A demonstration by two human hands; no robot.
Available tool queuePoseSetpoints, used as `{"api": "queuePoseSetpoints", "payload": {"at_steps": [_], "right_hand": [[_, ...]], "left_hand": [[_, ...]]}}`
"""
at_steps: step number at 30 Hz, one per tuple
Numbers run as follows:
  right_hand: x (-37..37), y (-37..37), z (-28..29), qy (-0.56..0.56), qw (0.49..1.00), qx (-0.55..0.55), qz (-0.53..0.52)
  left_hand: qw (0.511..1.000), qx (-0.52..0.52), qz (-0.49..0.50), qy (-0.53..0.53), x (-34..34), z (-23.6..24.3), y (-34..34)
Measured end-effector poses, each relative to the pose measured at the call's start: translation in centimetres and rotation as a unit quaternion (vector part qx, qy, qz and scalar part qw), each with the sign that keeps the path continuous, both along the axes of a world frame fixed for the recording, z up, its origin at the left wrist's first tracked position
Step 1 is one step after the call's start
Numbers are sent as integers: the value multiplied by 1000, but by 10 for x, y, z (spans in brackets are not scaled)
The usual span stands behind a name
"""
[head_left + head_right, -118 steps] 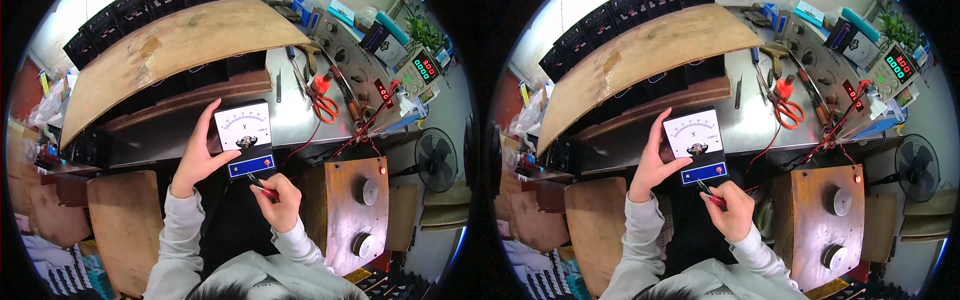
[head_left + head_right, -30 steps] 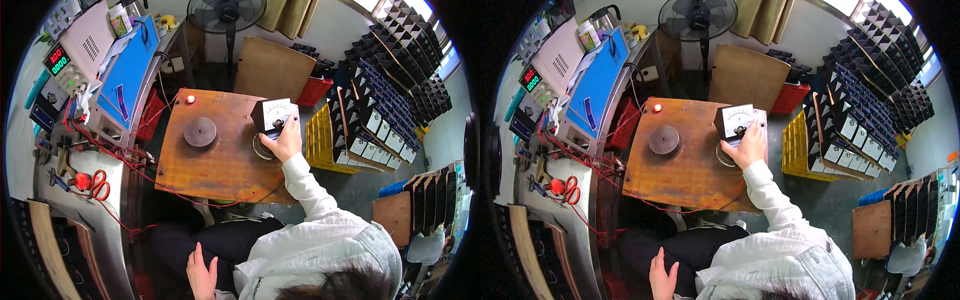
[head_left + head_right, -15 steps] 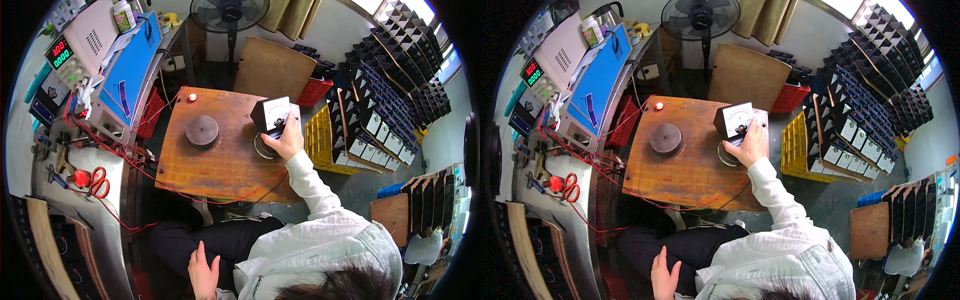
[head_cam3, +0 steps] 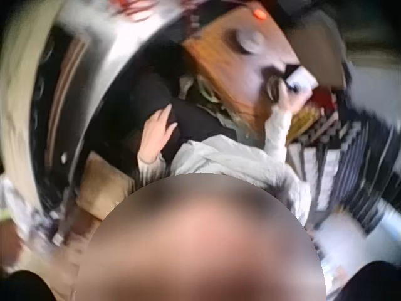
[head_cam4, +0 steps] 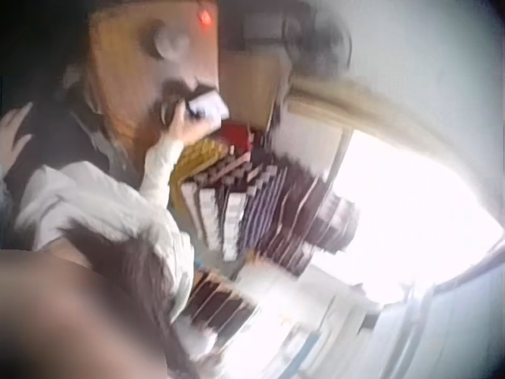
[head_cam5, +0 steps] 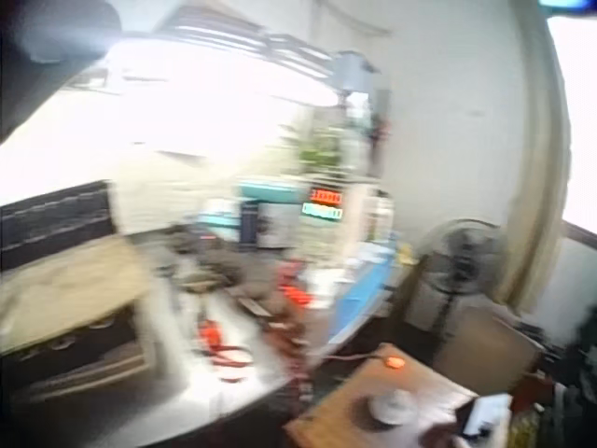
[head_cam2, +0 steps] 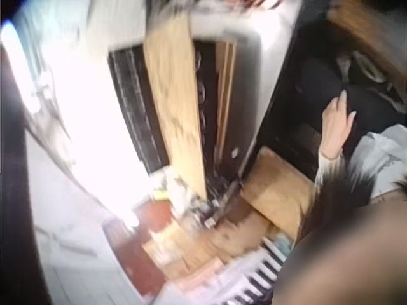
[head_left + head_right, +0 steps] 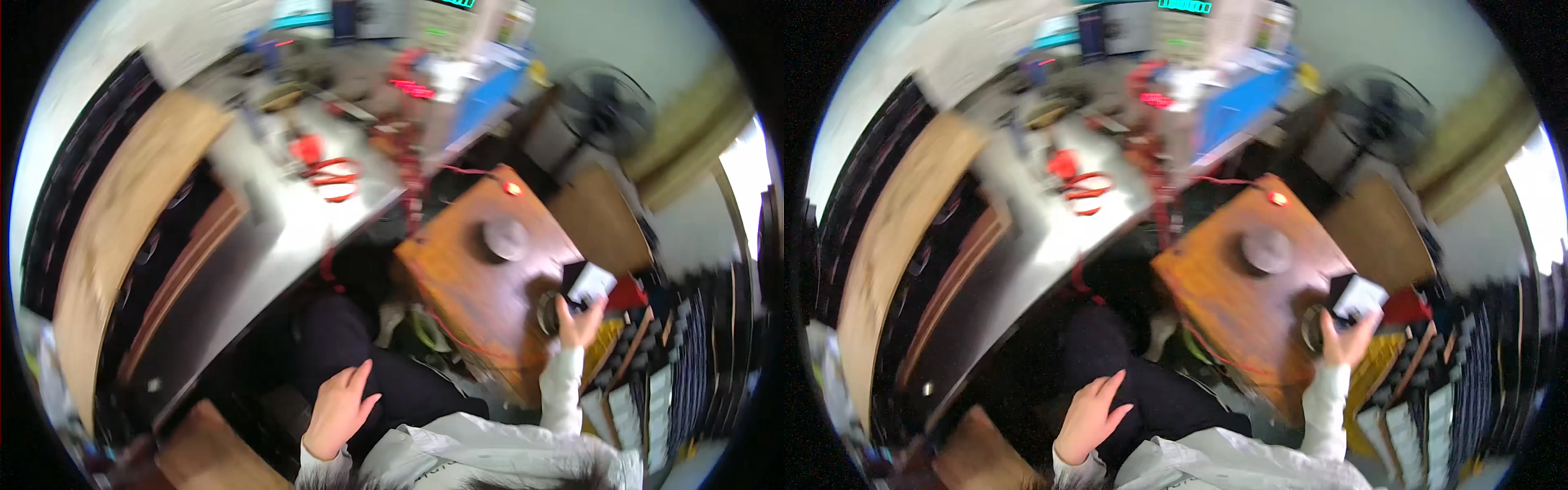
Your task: Testing and calibrating analog voltmeters using a testing jig and probes.
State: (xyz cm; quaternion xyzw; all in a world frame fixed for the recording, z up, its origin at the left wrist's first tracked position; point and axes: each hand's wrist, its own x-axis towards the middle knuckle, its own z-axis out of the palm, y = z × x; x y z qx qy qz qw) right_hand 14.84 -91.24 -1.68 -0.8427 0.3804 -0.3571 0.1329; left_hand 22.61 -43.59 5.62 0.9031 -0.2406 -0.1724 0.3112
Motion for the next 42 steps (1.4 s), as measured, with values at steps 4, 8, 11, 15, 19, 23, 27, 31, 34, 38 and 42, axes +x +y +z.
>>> {"api": "queuePoseSetpoints", "payload": {"at_steps": [4, 8, 11, 15, 19, 23, 27, 31, 34, 38, 42], "right_hand": [[51, 86, 18, -30, 994, -65, 87], [116, 243, 69, -60, 892, 62, 443], [157, 340, 108, -18, 767, 48, 640], [175, 384, 119, 34, 727, 5, 686], [178, 369, 107, -20, 729, 113, 675], [160, 358, 103, -35, 745, 242, 620], [151, 360, 105, -41, 750, 255, 609], [150, 360, 106, -41, 744, 254, 616], [148, 360, 106, -43, 742, 251, 620], [143, 358, 107, -38, 753, 239, 611], [141, 354, 97, -49, 731, 324, 598]], "left_hand": [[975, -95, 76, -186, -3, 8, 8], [911, -212, 222, -275, 5, 31, 14], [883, -173, 291, -324, 23, 36, 34], [855, -227, 391, -253, 53, 38, 63], [883, -272, 321, -208, 67, 40, 96], [894, -286, 300, -171, 73, 42, 109], [896, -331, 252, -157, 84, 51, 111], [889, -366, 250, -110, 87, 52, 112], [884, -381, 257, -83, 84, 51, 113], [878, -392, 266, -69, 78, 55, 110], [872, -404, 270, -58, 80, 55, 103]]}}
